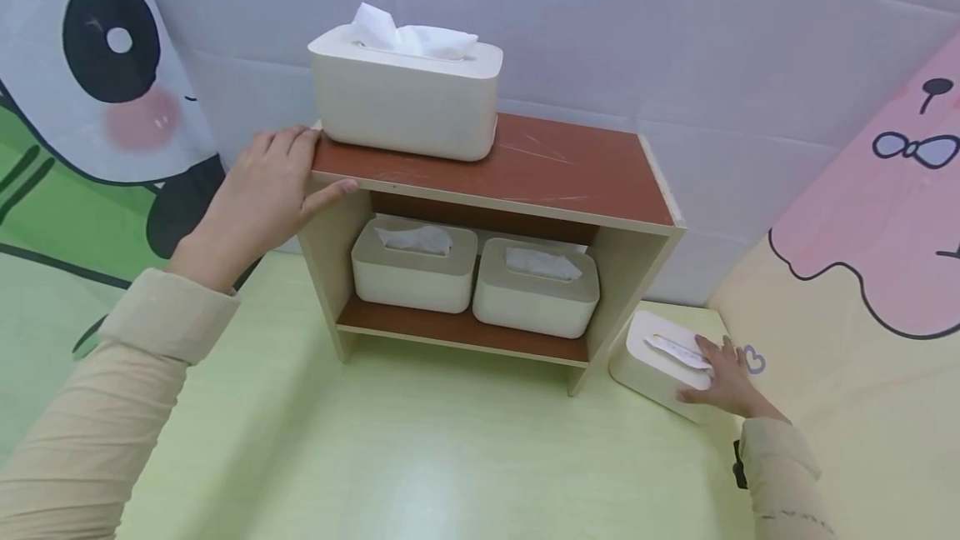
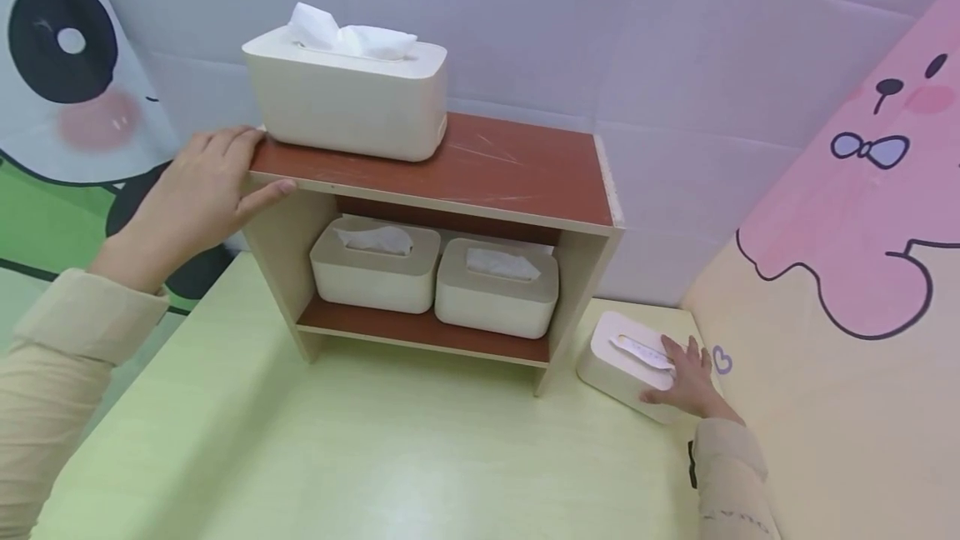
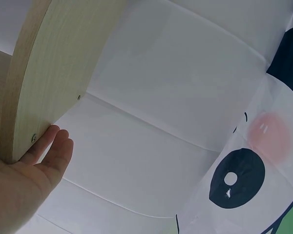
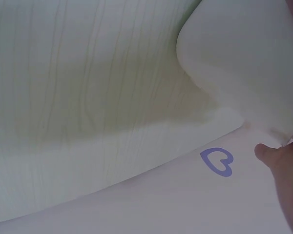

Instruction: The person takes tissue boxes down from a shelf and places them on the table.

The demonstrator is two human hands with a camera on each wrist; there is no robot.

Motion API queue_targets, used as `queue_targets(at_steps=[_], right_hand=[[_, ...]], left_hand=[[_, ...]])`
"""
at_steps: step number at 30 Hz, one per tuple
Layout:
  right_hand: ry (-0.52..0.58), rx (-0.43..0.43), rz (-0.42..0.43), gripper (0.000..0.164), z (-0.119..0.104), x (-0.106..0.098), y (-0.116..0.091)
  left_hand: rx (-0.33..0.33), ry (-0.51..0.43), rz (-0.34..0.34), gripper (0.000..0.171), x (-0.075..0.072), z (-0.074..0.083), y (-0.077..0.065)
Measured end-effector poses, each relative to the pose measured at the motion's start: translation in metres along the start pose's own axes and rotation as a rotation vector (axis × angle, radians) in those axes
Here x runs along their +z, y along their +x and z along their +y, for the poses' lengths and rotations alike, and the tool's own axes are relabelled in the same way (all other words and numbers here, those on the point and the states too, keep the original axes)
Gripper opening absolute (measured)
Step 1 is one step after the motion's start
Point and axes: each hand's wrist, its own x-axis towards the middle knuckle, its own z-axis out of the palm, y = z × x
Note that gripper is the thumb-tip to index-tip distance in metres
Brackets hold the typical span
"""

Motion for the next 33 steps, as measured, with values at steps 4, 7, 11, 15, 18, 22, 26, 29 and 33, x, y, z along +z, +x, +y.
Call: queue_targets(at_steps=[4, 7, 11, 15, 18, 22, 26, 29, 33], right_hand=[[-0.074, 0.027, 0.01, 0.118, 0.004, -0.003, -0.003], [-0.089, 0.064, 0.025, 0.122, 0.008, -0.005, -0.005], [-0.058, 0.126, 0.034, 0.123, 0.011, -0.007, -0.006], [-0.055, 0.116, 0.062, 0.116, 0.013, -0.007, -0.005], [-0.059, 0.091, 0.083, 0.11, 0.015, -0.008, -0.003], [-0.049, 0.073, 0.08, 0.107, 0.018, -0.009, 0.002], [-0.063, 0.07, 0.069, 0.106, 0.021, -0.008, 0.007], [-0.105, 0.074, 0.048, 0.106, 0.021, -0.008, 0.012], [-0.144, 0.093, 0.009, 0.107, 0.018, -0.01, 0.018]], left_hand=[[0.0, 0.001, 0.003, 0.076, 0.0, 0.0, 0.0], [0.003, 0.004, 0.007, 0.076, 0.0, 0.0, 0.0], [0.006, 0.005, 0.011, 0.077, 0.0, -0.001, 0.001], [0.01, 0.007, 0.013, 0.077, -0.001, -0.001, 0.001], [0.01, 0.008, 0.012, 0.077, -0.002, -0.001, 0.001], [0.012, 0.003, 0.013, 0.077, -0.002, -0.001, 0.0], [0.02, 0.004, 0.011, 0.077, -0.001, 0.0, 0.0], [0.02, 0.008, 0.009, 0.077, 0.0, 0.0, 0.0], [0.017, 0.019, 0.011, 0.077, 0.0, 0.0, 0.0]])
